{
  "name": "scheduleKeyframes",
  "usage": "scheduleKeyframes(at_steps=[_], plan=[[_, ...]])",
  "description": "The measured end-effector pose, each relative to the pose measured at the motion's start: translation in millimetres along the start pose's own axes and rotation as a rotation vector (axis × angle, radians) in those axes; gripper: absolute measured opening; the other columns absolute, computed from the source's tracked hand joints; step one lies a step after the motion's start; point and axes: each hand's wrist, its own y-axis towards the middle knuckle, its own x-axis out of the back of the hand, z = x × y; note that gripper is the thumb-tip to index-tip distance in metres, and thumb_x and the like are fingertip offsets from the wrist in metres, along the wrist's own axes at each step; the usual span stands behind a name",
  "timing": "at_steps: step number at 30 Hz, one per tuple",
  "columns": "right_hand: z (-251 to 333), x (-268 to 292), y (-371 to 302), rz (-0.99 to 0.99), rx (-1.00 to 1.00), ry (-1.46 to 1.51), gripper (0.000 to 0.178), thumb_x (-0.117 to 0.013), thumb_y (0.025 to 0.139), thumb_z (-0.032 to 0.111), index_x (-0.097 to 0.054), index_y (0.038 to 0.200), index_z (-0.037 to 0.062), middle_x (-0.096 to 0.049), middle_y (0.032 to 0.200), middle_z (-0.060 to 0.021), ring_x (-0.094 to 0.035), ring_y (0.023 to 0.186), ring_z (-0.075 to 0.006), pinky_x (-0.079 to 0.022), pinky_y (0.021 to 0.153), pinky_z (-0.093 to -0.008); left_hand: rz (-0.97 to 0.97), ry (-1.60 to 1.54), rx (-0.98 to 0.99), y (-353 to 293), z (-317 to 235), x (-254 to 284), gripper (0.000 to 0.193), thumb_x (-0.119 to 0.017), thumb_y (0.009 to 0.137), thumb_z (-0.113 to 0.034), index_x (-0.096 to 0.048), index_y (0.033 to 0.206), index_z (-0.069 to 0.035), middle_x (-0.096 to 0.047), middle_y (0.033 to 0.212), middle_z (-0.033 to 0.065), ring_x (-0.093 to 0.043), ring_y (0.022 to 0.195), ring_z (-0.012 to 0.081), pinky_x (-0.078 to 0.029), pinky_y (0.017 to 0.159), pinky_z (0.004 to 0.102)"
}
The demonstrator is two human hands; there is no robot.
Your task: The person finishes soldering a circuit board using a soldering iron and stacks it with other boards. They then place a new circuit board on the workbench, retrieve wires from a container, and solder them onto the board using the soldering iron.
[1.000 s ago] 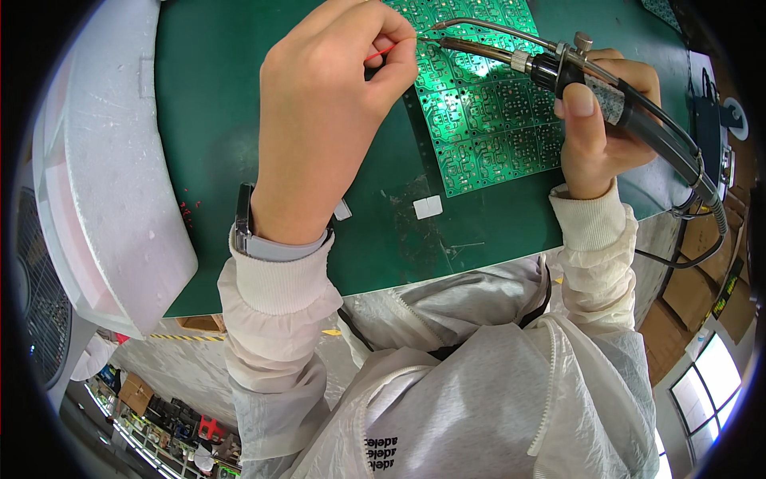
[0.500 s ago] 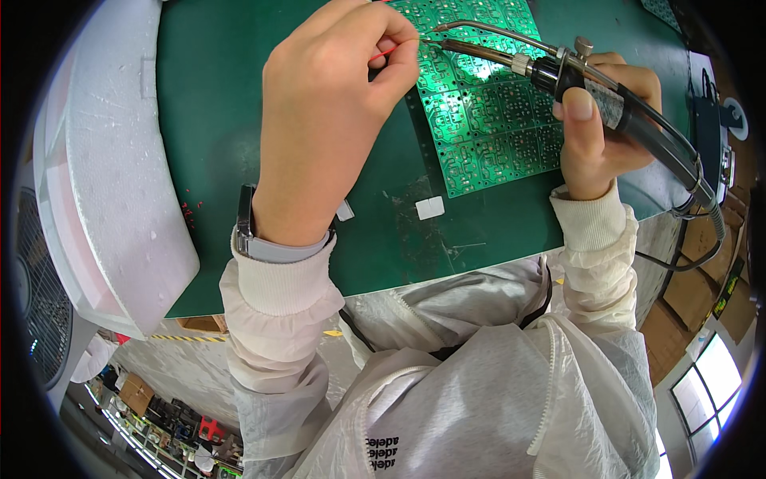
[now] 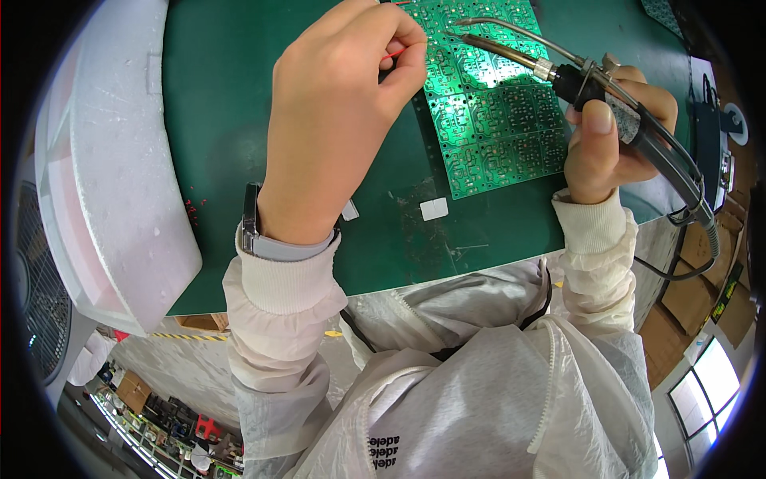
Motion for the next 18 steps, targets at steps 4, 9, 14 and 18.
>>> scheduleKeyframes(at_steps=[4, 9, 14, 18], plan=[[-2, 4, 5, -0.027, 0.081, -0.056, 0.028, -0.061, 0.073, 0.019, -0.043, 0.081, -0.0001, -0.049, 0.060, -0.0103, -0.043, 0.044, -0.0110, -0.036, 0.047, -0.0200, 0.045, -0.028, 0.014, -1, 2, 2, 0.010, -0.060, 0.068, 0.004, -0.054, 0.075, 0.000, -0.053, 0.068, 0.0041, -0.050, 0.058, 0.0107, -0.041, 0.055, 0.0201], [1, 4, 4, -0.124, -0.051, -0.129, 0.023, -0.058, 0.077, 0.008, -0.044, 0.092, -0.0014, -0.053, 0.064, -0.0096, -0.050, 0.051, -0.0110, -0.040, 0.047, -0.0185, -0.042, 0.067, -0.074, -2, -4, 5, 0.013, -0.062, 0.069, -0.002, -0.056, 0.080, -0.002, -0.055, 0.080, 0.0059, -0.053, 0.068, 0.0164, -0.043, 0.060, 0.0256], [-5, 3, 2, -0.153, -0.138, -0.124, 0.029, -0.061, 0.076, 0.008, -0.043, 0.096, -0.0008, -0.055, 0.074, -0.0090, -0.052, 0.059, -0.0095, -0.042, 0.052, -0.0187, 0.115, 0.066, -0.138, -31, -32, 2, 0.023, -0.067, 0.063, -0.010, -0.057, 0.083, -0.007, -0.054, 0.089, 0.0060, -0.051, 0.083, 0.0240, -0.042, 0.071, 0.0326], [-7, -1, 4, -0.216, -0.211, 0.048, 0.029, -0.061, 0.077, 0.006, -0.042, 0.098, -0.0010, -0.053, 0.082, -0.0076, -0.051, 0.070, -0.0082, -0.043, 0.061, -0.0196, 0.168, 0.153, -0.130, -59, -52, -27, 0.035, -0.067, 0.061, -0.009, -0.054, 0.094, -0.007, -0.051, 0.101, 0.0043, -0.050, 0.093, 0.0230, -0.041, 0.077, 0.0328]])
